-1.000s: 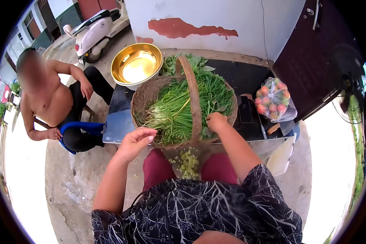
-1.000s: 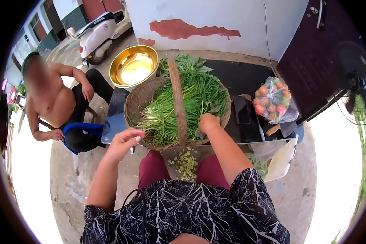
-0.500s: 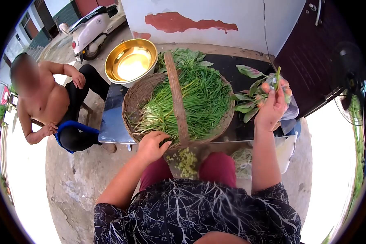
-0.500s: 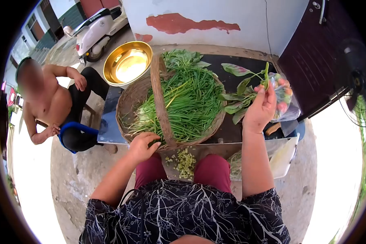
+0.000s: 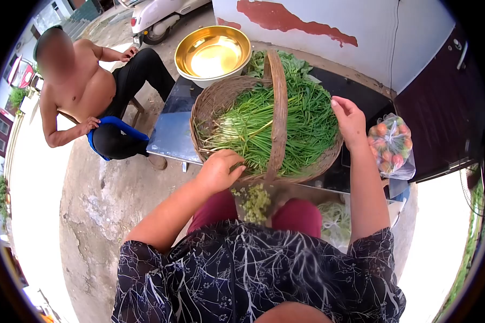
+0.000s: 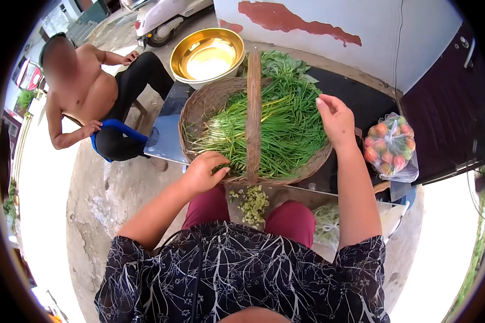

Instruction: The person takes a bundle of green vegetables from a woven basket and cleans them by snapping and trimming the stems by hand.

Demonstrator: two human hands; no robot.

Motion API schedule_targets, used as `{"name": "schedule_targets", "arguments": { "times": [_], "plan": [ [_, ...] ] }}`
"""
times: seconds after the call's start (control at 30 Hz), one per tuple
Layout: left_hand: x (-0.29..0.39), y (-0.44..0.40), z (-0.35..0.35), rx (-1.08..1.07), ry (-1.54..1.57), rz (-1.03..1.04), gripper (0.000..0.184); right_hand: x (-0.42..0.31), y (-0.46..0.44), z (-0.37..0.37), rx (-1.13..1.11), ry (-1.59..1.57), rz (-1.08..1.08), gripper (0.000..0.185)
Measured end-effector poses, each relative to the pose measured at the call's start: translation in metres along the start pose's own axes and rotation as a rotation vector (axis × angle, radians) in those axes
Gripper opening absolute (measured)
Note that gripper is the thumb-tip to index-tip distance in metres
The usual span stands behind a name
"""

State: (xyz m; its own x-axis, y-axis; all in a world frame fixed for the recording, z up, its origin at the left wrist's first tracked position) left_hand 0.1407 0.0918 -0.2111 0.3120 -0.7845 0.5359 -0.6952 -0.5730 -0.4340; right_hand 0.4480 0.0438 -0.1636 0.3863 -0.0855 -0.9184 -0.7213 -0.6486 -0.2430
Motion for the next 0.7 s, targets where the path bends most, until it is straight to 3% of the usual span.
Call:
{"name": "schedule_targets", "arguments": {
  "times": [0.1,0.17,0.23,0.3,0.37,0.47,0.63,0.7],
  "plan": [
    [0.009,0.006,-0.002,0.013,-0.036,0.127,0.033,-0.057,0.077,0.072,-0.471,-0.465,0.083,0.055],
    [0.034,0.015,0.008,-0.073,-0.214,0.346,0.043,-0.089,0.115,0.095,-0.55,-0.719,0.209,0.06],
    [0.029,0.02,0.026,-0.122,-0.315,0.394,0.047,-0.08,0.114,0.103,-0.342,-0.704,0.369,0.042],
    [0.027,0.014,0.037,-0.178,-0.35,0.382,0.042,-0.075,0.098,0.1,-0.179,-0.629,0.224,0.03],
    [0.037,0.008,0.045,-0.165,-0.346,0.391,0.04,-0.069,0.087,0.088,-0.084,-0.648,0.224,0.025],
    [0.037,-0.01,0.056,-0.066,-0.273,0.409,0.038,-0.066,0.072,0.083,-0.07,-0.596,0.189,0.026],
    [0.031,-0.042,0.066,-0.105,-0.259,0.4,0.04,-0.053,0.043,0.064,0.023,-0.533,0.134,0.026],
    [0.03,-0.063,0.043,-0.016,0.109,0.285,0.039,-0.052,0.041,0.059,0.035,-0.525,0.13,0.026]
  ]
}}
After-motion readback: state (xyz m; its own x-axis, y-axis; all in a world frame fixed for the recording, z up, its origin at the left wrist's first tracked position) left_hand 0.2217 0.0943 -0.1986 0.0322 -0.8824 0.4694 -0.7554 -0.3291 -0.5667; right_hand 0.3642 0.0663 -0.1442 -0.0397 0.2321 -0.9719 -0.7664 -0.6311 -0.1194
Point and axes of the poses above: each hand's wrist, its own y-axis away from the middle knuckle, its own z-axis out of the palm, x = y × z, the point moved 10 cm from there along -y, towards the middle knuckle, and after that the axes turned 11 degrees about x, right-handed, at the moved point
